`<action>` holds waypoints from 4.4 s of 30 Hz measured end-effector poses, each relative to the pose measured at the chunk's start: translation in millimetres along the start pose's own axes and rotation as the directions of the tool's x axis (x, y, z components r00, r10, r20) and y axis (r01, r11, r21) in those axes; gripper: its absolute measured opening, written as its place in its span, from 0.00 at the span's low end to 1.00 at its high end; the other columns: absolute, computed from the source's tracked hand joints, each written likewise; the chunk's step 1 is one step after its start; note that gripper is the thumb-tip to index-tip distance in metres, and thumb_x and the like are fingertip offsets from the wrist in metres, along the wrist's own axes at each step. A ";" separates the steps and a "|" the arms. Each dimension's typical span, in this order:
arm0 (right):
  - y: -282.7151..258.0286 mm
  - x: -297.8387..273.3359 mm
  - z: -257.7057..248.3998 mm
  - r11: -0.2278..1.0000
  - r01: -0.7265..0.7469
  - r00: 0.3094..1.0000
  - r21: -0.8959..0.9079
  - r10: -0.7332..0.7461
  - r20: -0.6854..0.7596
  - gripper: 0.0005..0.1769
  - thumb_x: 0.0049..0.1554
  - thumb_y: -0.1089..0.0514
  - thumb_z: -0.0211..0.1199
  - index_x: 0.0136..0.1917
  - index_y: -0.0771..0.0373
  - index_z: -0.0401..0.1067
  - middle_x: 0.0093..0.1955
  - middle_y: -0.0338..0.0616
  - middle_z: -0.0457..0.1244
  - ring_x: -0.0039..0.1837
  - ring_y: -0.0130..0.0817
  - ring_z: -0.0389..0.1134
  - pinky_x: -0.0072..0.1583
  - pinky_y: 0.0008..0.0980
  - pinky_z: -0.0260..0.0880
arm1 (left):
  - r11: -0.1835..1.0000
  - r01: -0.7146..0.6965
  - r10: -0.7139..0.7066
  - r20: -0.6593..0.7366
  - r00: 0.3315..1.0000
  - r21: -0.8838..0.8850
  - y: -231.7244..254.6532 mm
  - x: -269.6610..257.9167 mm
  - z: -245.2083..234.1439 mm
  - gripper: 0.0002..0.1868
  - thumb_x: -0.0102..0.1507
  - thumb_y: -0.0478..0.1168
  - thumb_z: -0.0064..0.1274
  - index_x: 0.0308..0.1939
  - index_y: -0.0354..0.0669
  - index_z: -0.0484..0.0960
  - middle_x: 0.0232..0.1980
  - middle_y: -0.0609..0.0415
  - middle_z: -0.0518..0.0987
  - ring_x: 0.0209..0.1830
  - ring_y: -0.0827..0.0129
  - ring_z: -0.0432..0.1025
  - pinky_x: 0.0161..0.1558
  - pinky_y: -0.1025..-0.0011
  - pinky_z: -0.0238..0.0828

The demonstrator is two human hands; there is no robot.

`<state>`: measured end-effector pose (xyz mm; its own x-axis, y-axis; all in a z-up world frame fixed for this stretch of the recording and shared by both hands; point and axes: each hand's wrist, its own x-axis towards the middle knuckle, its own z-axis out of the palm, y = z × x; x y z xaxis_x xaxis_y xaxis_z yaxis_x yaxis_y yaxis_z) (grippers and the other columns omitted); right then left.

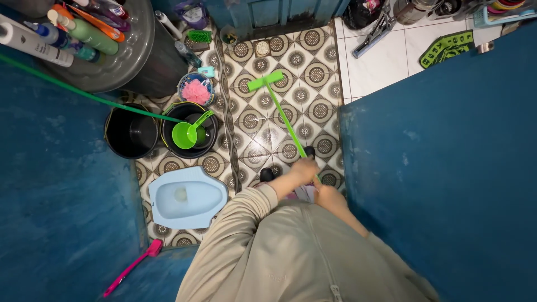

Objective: Assembling a green floor cleaning tool by connecting handle sections.

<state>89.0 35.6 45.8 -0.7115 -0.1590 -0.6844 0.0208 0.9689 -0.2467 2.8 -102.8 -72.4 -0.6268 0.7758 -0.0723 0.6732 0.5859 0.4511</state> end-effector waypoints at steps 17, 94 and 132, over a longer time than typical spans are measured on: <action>-29.1 3.4 -76.2 1.000 -0.026 0.999 0.012 0.025 0.042 0.32 0.65 0.51 0.48 0.81 0.54 0.58 0.51 0.58 0.72 0.57 0.53 0.74 0.55 0.53 0.77 | 0.995 0.093 -0.094 0.038 0.995 0.032 -21.1 21.5 -28.7 0.08 0.62 0.43 0.53 0.37 0.57 0.88 0.42 0.55 0.82 0.52 0.55 0.76 0.56 0.56 0.76; -183.6 148.1 -55.0 0.542 -0.126 0.976 0.831 -0.085 0.203 0.31 0.69 0.44 0.49 0.76 0.67 0.61 0.49 0.61 0.69 0.42 0.49 0.76 0.33 0.42 0.80 | -0.205 0.294 -0.879 0.308 0.363 -0.933 -68.0 -102.6 -195.7 0.32 0.75 0.61 0.36 0.70 0.39 0.72 0.68 0.31 0.72 0.69 0.40 0.68 0.69 0.48 0.64; -196.2 232.6 7.3 0.697 -0.074 0.969 0.713 -0.119 0.216 0.23 0.62 0.59 0.60 0.66 0.77 0.68 0.57 0.70 0.62 0.54 0.63 0.72 0.44 0.58 0.81 | -0.133 0.792 -0.849 0.480 0.218 -0.595 -13.8 -156.7 -211.1 0.31 0.72 0.51 0.28 0.80 0.55 0.57 0.66 0.41 0.77 0.69 0.52 0.70 0.65 0.52 0.70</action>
<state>-75.5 -192.8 -69.9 -0.5404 -0.3099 -0.7823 0.5681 0.5515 -0.6109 8.9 -281.8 120.5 -0.5200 -0.2162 -0.8263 -0.8200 0.3972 0.4121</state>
